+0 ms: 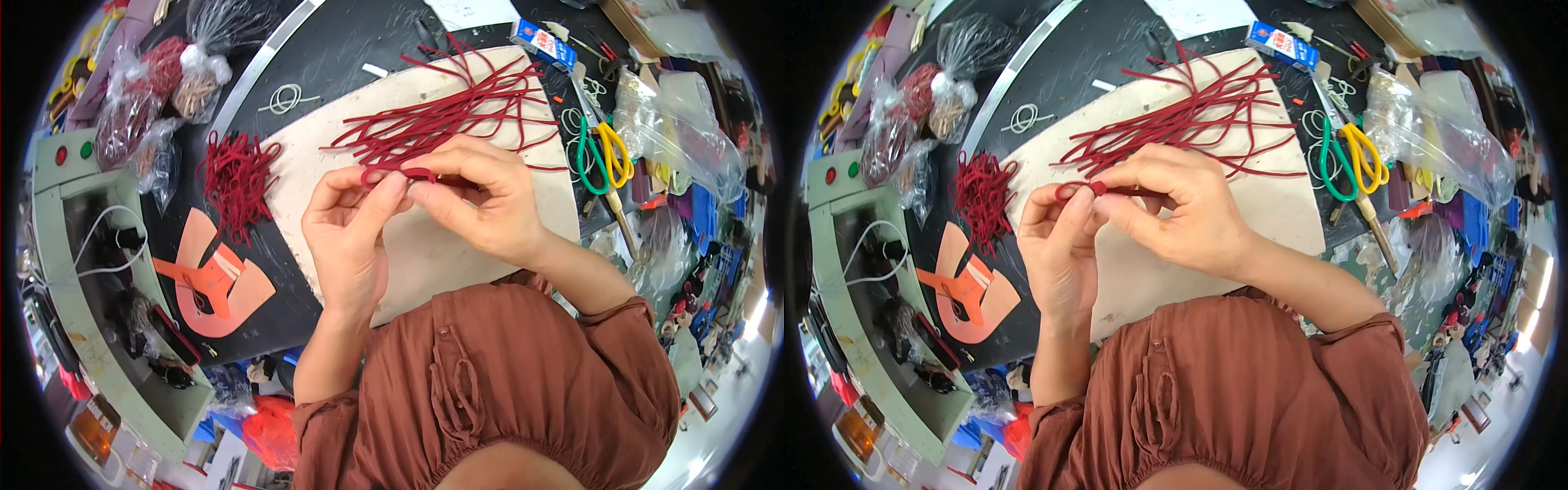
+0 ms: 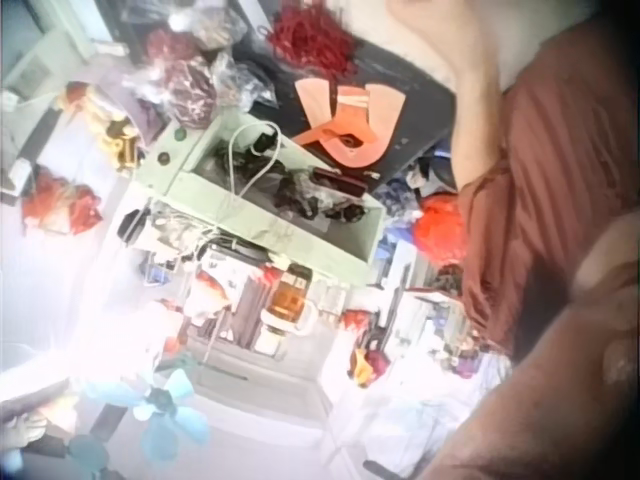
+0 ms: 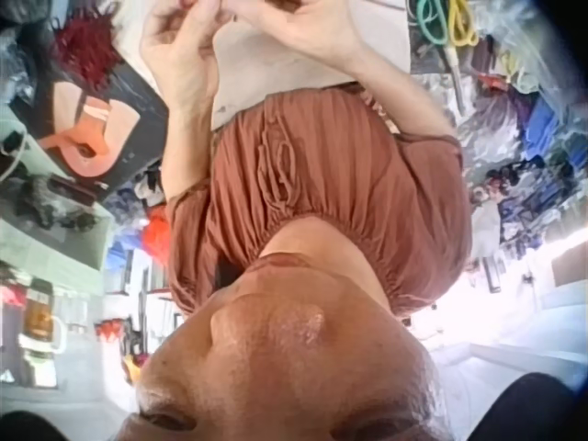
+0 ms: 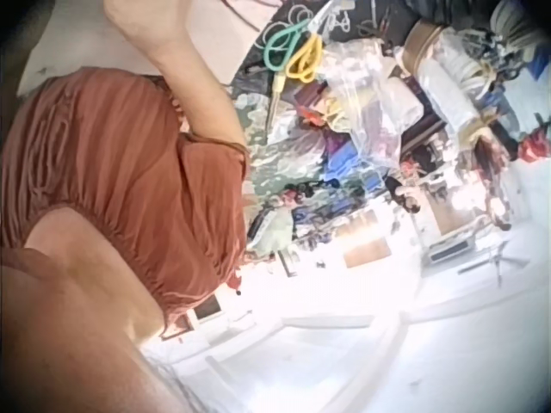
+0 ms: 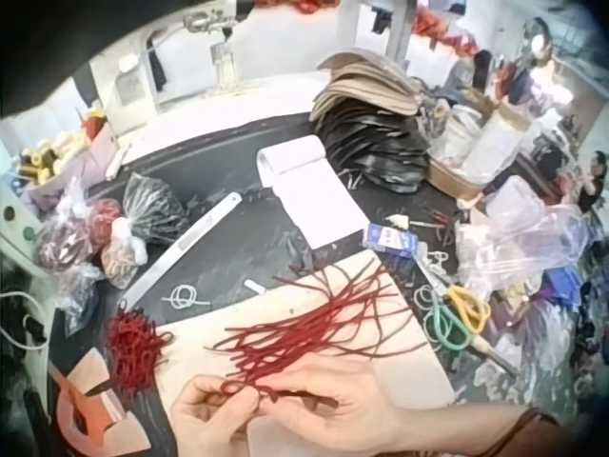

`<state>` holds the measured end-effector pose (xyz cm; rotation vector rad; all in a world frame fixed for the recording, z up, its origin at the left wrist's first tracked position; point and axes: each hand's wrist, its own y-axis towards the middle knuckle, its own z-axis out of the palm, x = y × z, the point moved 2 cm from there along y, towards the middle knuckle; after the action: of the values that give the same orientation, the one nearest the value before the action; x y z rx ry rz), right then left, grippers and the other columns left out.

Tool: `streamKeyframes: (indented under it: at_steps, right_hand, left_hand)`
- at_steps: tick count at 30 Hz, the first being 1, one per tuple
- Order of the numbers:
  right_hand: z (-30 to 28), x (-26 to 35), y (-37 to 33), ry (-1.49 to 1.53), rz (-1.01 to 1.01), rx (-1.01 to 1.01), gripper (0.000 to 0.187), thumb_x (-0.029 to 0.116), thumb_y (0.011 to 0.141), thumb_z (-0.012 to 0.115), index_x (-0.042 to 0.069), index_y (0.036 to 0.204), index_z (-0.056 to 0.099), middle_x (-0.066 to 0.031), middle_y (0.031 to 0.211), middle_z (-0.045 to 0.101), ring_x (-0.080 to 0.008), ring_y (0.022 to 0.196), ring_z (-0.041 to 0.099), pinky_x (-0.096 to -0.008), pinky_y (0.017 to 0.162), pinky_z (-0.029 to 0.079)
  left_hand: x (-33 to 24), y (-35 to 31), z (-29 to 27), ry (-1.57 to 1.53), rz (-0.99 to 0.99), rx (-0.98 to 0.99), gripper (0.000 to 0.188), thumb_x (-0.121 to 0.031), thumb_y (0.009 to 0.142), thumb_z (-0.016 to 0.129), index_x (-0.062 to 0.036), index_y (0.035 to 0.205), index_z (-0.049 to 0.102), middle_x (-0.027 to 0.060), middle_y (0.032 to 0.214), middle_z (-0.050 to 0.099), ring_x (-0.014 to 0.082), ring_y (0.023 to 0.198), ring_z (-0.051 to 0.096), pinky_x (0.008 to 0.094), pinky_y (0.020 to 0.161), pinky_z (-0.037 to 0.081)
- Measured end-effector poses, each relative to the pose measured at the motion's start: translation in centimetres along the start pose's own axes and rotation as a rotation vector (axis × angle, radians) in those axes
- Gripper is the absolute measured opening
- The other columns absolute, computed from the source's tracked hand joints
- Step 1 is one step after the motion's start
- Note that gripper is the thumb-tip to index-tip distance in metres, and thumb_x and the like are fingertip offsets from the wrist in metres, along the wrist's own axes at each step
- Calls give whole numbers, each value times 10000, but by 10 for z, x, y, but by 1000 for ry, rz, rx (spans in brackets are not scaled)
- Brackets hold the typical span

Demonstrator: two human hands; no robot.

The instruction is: Tying bundles of red decorative cords at a workshop table.

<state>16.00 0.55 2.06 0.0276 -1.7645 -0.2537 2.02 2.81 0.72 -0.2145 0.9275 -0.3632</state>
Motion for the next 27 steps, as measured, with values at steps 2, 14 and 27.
streamKeyframes:
  at_steps: [2,14,27]
  right_hand:
    - [-6,0,-2,11,-25,-44,99,-6,732,630,-21,830,629,-46,705,584,-85,581,518,-205,483,396]
    - [-86,25,-50,-348,-202,-78,137,151,701,593,29,639,580,-128,582,540,-272,580,553,-380,521,417]
    - [-149,45,-111,644,128,-359,326,204,667,772,7,870,610,-130,801,641,-168,717,618,-311,633,515]
  left_hand:
    - [1,1,8,80,42,29,206,37,755,636,0,930,534,84,851,602,140,720,599,264,665,508]
    - [3,-47,87,1153,881,363,155,1,785,612,43,934,629,161,837,638,226,676,616,294,569,508]
    - [71,-57,138,806,603,454,245,-125,856,550,71,1002,571,168,935,612,228,845,593,315,727,501]
